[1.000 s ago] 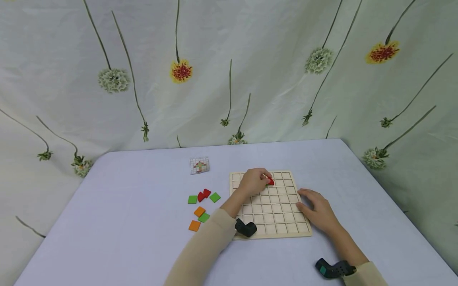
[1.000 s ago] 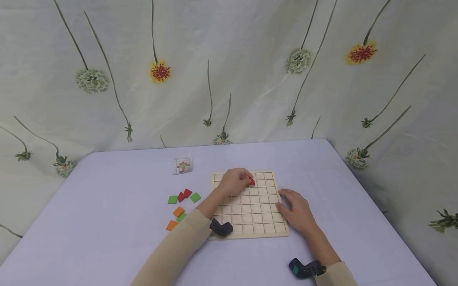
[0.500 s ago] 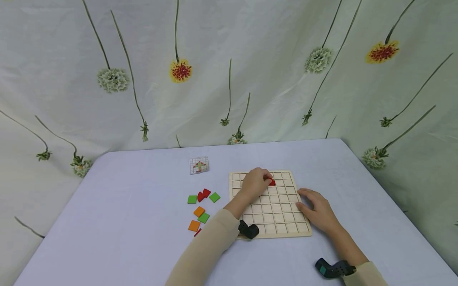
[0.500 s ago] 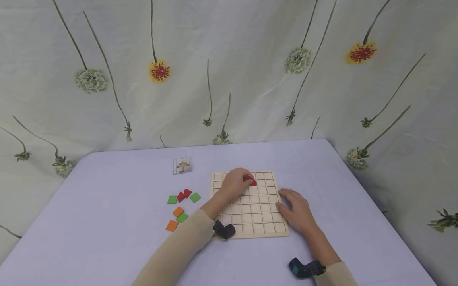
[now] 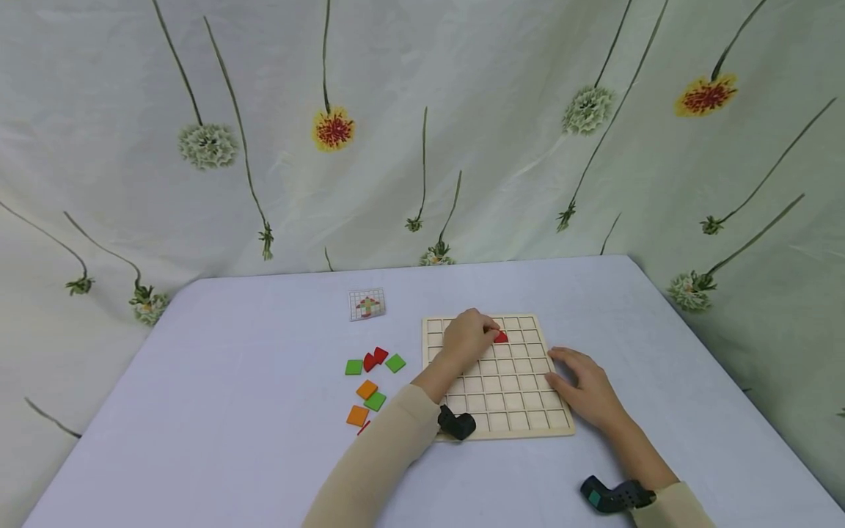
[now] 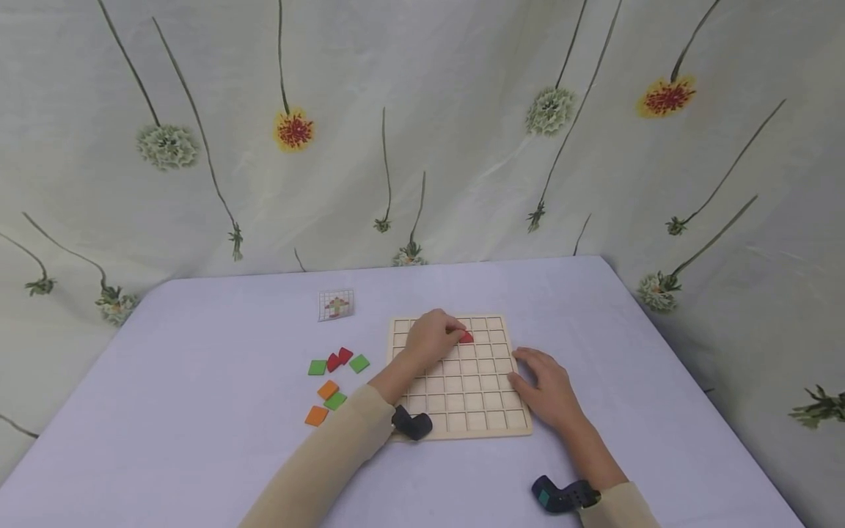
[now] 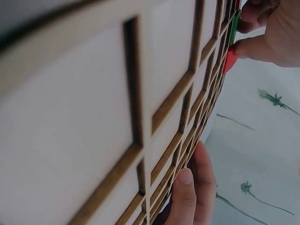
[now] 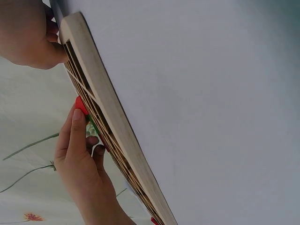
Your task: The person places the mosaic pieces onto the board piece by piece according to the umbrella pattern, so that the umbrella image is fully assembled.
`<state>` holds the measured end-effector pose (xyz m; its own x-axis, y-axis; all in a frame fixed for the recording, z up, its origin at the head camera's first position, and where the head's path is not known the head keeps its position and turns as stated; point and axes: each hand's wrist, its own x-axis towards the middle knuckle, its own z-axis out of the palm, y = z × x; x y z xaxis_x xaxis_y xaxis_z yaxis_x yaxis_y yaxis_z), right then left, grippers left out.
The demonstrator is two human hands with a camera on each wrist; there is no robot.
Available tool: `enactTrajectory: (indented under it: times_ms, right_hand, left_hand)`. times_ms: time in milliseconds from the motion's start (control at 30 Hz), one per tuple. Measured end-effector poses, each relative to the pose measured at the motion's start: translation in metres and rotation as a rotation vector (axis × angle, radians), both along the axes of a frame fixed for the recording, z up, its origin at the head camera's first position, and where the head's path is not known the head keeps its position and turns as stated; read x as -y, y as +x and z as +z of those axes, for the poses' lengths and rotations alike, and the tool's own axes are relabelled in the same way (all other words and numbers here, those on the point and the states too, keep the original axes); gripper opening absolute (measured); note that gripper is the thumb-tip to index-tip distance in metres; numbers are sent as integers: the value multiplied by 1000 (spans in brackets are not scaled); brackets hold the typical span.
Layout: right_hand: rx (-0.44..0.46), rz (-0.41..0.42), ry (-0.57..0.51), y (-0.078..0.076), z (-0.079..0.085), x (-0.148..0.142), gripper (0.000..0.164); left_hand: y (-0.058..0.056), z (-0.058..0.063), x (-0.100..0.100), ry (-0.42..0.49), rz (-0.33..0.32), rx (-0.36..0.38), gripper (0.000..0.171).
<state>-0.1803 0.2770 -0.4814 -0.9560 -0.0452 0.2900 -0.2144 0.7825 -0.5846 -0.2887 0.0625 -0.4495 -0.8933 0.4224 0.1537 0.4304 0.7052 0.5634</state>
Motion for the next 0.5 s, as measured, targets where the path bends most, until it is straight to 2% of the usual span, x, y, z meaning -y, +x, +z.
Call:
enactTrajectory:
  times_ms: [333, 500]
  right_hand:
    - [2, -5, 3, 0, 0, 1, 43]
    - [4, -2, -2, 1, 1, 1, 43]
  left_hand:
    - [1, 1, 1, -50, -14, -16, 18]
    - [-1, -1, 4, -30, -37, -23, 20]
